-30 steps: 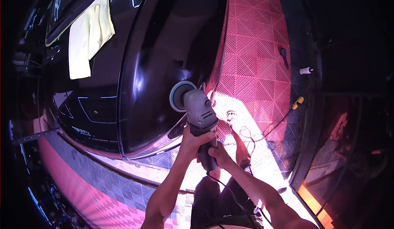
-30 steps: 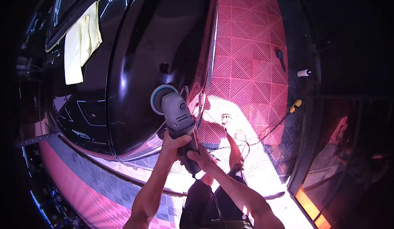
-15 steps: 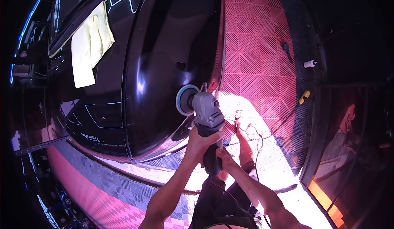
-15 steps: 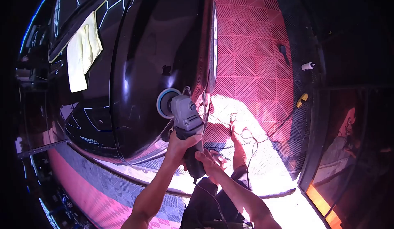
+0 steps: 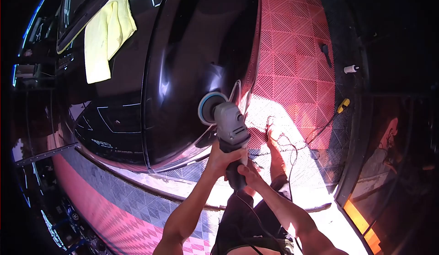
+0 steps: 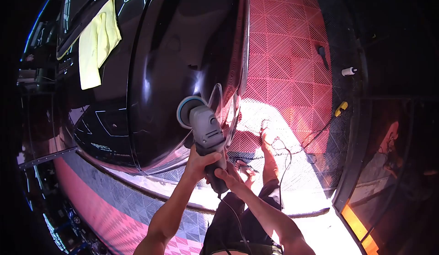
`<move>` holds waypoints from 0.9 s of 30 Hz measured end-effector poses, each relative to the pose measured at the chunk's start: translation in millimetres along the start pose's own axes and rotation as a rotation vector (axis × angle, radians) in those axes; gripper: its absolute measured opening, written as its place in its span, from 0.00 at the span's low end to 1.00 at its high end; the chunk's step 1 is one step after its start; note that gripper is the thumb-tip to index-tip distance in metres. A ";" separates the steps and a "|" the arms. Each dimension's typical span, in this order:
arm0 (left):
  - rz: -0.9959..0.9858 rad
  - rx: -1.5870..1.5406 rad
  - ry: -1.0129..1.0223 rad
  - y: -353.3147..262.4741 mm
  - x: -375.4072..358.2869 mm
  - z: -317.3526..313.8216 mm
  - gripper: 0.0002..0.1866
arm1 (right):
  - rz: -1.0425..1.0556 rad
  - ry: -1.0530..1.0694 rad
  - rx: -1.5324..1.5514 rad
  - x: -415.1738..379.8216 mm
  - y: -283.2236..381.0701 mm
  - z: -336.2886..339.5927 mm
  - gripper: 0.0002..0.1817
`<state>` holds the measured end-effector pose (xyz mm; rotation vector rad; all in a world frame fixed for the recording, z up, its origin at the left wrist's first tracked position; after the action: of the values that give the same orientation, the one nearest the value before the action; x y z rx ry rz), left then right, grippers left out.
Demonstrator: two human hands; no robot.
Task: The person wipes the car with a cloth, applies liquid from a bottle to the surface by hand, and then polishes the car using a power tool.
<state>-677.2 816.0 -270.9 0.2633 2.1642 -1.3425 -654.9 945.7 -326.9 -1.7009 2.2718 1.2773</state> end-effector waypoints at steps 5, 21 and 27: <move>-0.069 -0.200 0.059 12.5 -9.4 11.5 0.24 | 0.140 -0.068 -0.178 7.3 -16.7 5.5 0.48; -0.100 0.064 -0.058 -54.3 52.2 -49.7 0.21 | 0.011 0.167 0.246 32.3 53.7 31.7 0.47; -0.064 -0.072 -0.002 -21.5 25.5 -18.1 0.19 | 0.048 0.089 -0.015 18.4 38.2 15.4 0.46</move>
<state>-714.3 818.2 -263.0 0.1660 2.2310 -1.2951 -699.8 943.2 -323.5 -1.7520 2.3720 1.2554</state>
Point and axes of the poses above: each hand's wrist, its own x-axis towards the middle knuckle, its own z-axis out of the back of the hand, y = z × x, the point moved 3 cm from there along x, towards the middle knuckle, and after that the axes turned 4 degrees about y, right-handed, at the moved point
